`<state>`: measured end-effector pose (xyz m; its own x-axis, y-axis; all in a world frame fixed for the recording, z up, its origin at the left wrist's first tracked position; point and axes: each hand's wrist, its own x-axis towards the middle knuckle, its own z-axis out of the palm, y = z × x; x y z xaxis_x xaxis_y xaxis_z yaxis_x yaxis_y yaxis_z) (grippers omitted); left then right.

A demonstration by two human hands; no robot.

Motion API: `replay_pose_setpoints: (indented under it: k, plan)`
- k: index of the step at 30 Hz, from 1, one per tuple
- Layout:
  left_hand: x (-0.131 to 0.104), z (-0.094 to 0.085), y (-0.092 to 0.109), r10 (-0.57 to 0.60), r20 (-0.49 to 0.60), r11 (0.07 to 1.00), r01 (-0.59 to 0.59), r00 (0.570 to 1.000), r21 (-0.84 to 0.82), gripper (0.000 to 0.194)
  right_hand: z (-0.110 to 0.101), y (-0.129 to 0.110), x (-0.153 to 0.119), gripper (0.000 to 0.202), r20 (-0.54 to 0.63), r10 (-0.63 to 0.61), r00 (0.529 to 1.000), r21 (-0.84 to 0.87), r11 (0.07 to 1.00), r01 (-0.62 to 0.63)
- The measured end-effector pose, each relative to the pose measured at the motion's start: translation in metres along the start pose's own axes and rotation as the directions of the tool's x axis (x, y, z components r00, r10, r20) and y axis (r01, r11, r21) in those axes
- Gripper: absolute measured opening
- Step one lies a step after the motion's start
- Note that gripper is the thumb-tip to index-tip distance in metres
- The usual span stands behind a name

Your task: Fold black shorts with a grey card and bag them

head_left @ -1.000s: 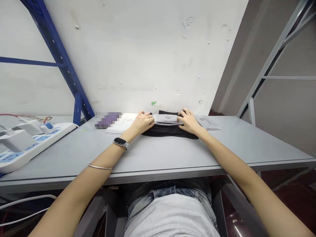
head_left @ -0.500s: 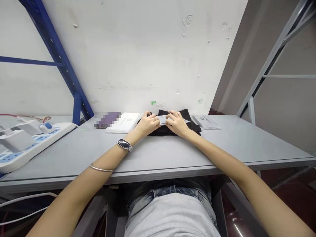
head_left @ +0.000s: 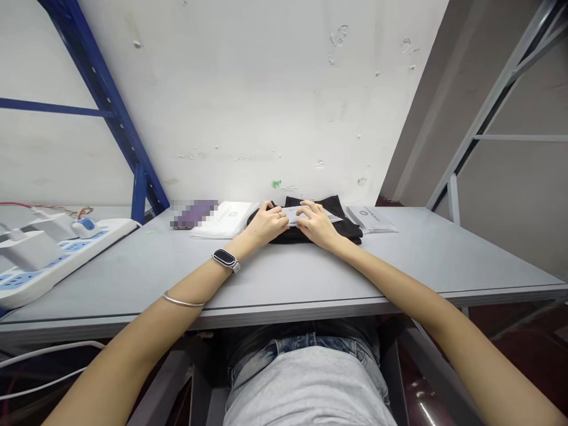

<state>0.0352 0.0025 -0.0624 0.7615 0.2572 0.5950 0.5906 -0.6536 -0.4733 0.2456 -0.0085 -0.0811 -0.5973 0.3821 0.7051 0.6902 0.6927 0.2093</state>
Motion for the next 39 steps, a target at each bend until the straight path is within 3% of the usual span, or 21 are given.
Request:
replay_pose_setpoints:
  k: [27,34,39]
  plan:
    - [0.002,0.003,0.009,-0.033,0.023,0.999,0.034,0.999,-0.032,0.024,0.007,-0.003,-0.003,0.021,0.006,0.025,1.0,-0.039,0.999,-0.025]
    - [-0.003,0.0,-0.01,-0.1,-0.005,0.995,0.1,0.995,-0.003,0.027,-0.006,0.009,-0.007,0.024,0.041,0.036,0.999,-0.13,0.991,-0.03]
    - [-0.011,-0.002,-0.027,-0.168,0.047,0.985,0.169,0.985,-0.016,0.021,-0.005,0.018,-0.01,0.025,0.053,0.048,0.997,-0.152,0.988,-0.039]
